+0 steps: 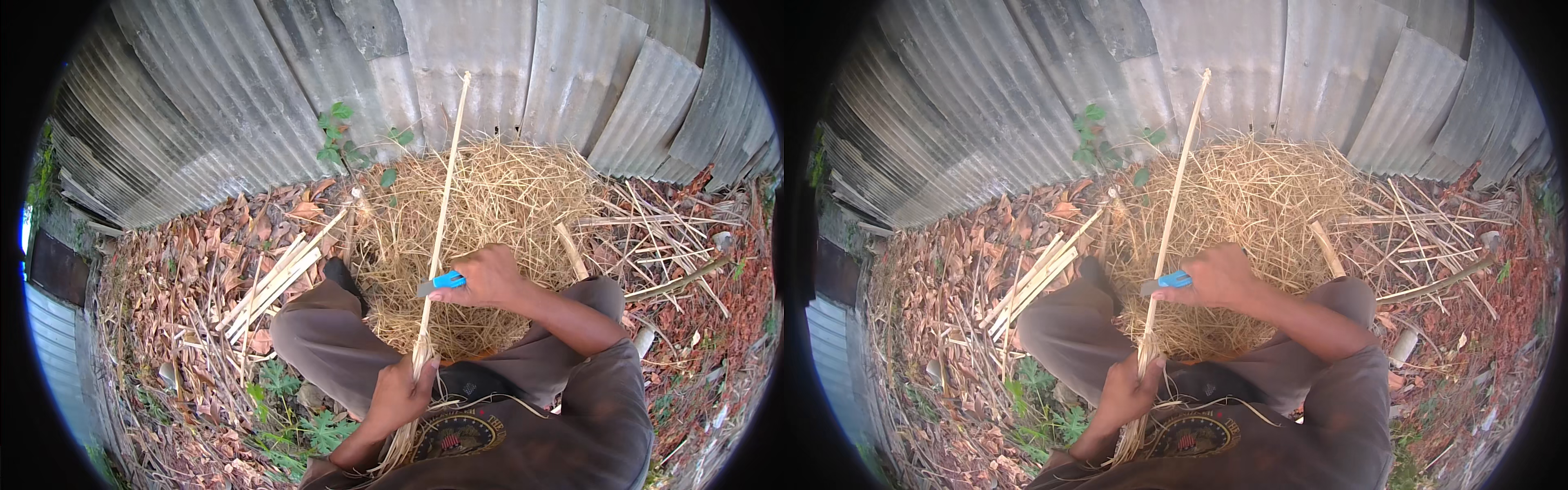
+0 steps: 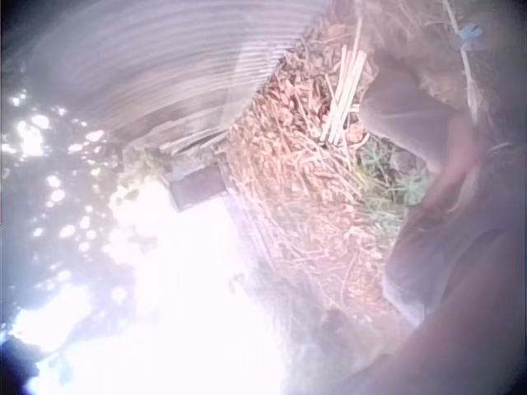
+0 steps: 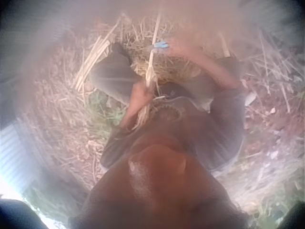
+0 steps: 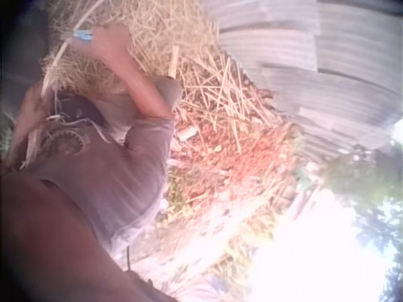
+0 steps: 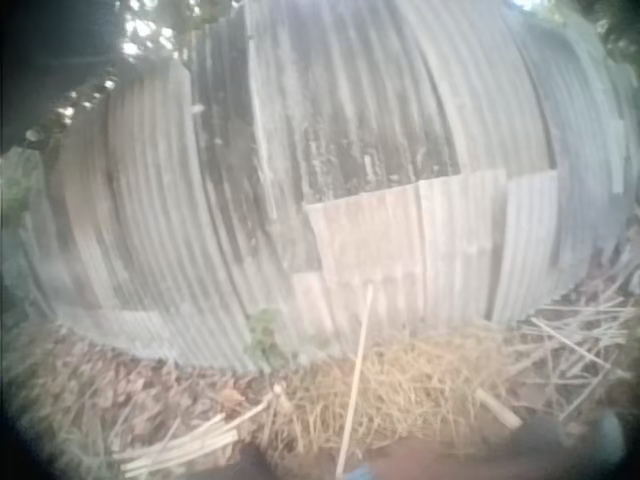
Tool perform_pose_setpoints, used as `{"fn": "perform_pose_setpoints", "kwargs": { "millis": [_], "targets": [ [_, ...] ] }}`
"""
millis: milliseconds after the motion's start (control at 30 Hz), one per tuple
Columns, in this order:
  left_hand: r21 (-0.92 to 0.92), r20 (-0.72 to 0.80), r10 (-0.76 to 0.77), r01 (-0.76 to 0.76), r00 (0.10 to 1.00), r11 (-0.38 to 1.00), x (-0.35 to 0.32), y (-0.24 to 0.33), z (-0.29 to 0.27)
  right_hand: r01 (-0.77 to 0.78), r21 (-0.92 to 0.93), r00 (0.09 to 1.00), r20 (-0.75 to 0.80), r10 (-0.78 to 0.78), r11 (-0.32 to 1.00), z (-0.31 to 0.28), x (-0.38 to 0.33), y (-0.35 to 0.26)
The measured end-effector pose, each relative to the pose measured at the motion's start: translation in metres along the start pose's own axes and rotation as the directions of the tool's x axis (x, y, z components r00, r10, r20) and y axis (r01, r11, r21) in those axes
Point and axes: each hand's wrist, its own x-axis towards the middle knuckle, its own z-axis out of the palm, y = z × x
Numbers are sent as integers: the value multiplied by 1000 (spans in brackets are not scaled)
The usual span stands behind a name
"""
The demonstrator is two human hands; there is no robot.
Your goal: The person sits on the ground and uses a blue utility knife to shave and smooth long, thin sticks. They hold the sticks with one hand and scrape the blade along the length of the wood to remove fibers and create a smooth surface.
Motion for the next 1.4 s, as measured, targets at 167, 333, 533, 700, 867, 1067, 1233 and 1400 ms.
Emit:
{"fn": "perform_pose_setpoints", "kwargs": {
  "millis": [167,333,533,700,867,1067,1233,1400],
  "targets": [
    [80,40,-43,39,998,996,3,2,-5,96,-77,982,-155,-107,992,5,4,12],
    [1,171,34,-35,985,999,-17,4,-1,-412,-171,909,-20,415,895,-13,27,94],
    [-16,53,-51,52,997,999,-11,-5,-5,-82,5,997,10,82,997,-3,3,7],
    [-26,95,-46,48,994,998,-3,-6,-6,78,-42,974,-211,-86,996,2,8,20],
    [-329,224,-91,163,970,930,-3,-4,-6,-98,-111,988,-126,84,989,2,20,52],
    [-486,316,-99,251,943,837,-9,0,-2,-155,-133,978,-161,133,979,-2,31,72],
    [-460,409,-5,211,912,863,-26,1,-5,-695,-11,719,12,695,719,-20,47,130],
    [-524,367,-82,279,926,804,-36,-7,-7,-532,9,846,-5,532,846,-33,41,116]
  ]
}}
